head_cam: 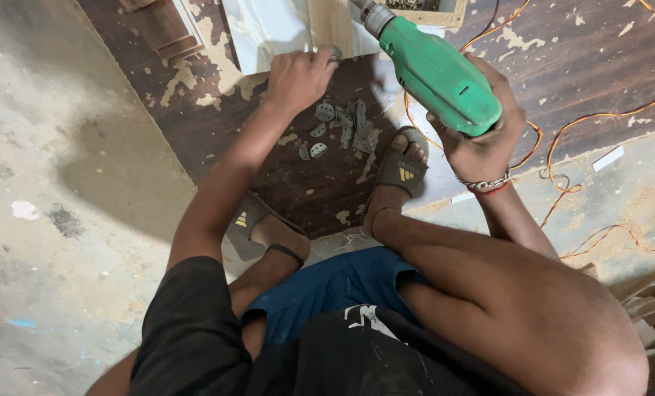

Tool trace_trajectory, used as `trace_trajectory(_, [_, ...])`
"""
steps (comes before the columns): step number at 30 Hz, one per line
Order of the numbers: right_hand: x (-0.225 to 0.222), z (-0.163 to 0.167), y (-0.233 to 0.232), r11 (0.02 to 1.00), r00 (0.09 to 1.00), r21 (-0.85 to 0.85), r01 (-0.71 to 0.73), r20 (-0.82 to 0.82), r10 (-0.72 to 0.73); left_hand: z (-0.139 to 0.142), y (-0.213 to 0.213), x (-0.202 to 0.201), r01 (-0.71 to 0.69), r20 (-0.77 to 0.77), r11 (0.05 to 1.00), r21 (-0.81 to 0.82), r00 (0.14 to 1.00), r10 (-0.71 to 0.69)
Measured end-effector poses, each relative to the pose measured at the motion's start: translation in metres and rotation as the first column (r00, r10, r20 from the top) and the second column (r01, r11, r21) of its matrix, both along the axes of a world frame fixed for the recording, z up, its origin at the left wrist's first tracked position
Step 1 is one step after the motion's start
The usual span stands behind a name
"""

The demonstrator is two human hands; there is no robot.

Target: The person positions a white marble-patterned panel on the floor and places a wooden frame on top. They then use a green corded drill to drive screws into the frame, securing it to the panel. The person repeatedly picks screws from a small wooden box and fastens them at multiple points along the frame.

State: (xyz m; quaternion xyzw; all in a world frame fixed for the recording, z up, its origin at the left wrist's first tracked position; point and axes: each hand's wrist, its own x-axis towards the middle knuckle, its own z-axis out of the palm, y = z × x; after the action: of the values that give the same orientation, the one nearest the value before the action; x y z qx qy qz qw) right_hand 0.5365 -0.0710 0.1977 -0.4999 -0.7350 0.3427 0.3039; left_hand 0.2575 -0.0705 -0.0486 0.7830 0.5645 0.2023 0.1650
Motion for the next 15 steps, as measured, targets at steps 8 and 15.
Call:
trace_trajectory(8, [-0.001, 0.0, -0.002, 0.999, 0.999, -0.04, -0.009, -0.033, 0.008, -0.015, -0.01, 0.005, -0.024, -0.14, 0.938, 0.346, 0.987, 0.077])
trace_trajectory(15, [-0.004, 0.0, 0.0, 0.999, 0.999, -0.037, -0.024, -0.032, 0.023, -0.019, -0.008, 0.003, -0.007, -0.168, 0.918, 0.396, 0.983, 0.08])
